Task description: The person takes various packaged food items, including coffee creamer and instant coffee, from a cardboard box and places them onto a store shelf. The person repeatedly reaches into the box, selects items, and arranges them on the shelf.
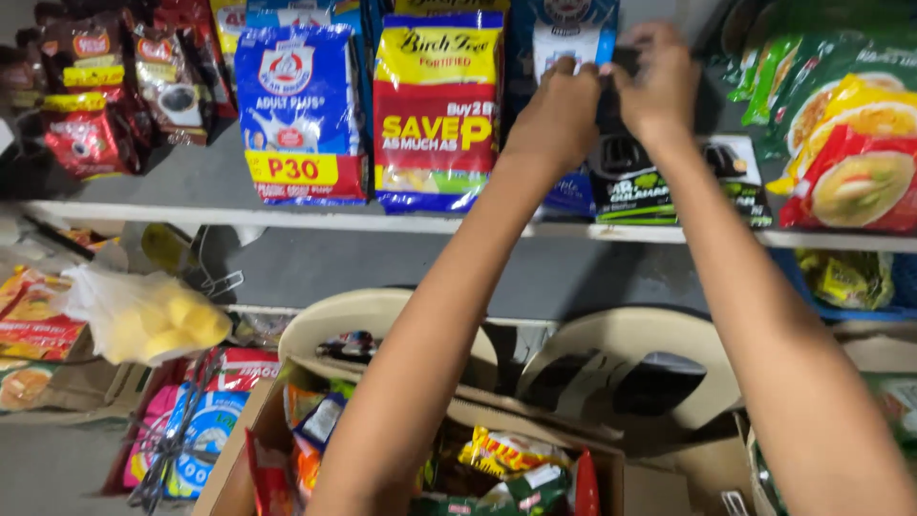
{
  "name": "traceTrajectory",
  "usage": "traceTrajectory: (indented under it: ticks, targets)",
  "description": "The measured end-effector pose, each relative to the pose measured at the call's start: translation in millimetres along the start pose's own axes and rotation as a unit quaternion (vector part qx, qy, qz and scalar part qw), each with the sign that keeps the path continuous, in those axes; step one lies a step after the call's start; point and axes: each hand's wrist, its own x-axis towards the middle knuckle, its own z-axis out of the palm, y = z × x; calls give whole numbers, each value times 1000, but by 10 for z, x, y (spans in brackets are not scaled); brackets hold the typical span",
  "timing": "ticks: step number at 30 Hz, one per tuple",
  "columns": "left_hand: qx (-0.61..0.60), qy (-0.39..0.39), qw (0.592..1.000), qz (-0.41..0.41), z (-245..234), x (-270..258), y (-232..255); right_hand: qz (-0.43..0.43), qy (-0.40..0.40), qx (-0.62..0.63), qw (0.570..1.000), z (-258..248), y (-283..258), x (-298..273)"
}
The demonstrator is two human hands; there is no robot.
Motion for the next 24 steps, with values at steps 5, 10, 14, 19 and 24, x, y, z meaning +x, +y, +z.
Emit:
traceTrajectory:
  ticks: [5, 10, 14, 19, 24]
  targets:
    - [-84, 127, 982, 109, -772, -1120, 290, -118, 15, -39, 992, -771, -1389, -721]
    - [-175, 172, 964, 101, -1327, -2606, 509, -5, -118, 95, 988, -1094, -2365, -1691]
    - [-183, 156, 968, -76, -1094, -3604, 366, 103, -309, 174, 930, -926, -2512, -2547]
    - [-171, 150, 954, -197, -551, -4500, 23, 214, -452, 191, 845, -505, -2380, -3465]
    - [-184, 64, 948, -250, -58, -5123, -298, 223, -534, 315, 752, 200, -1913, -4382]
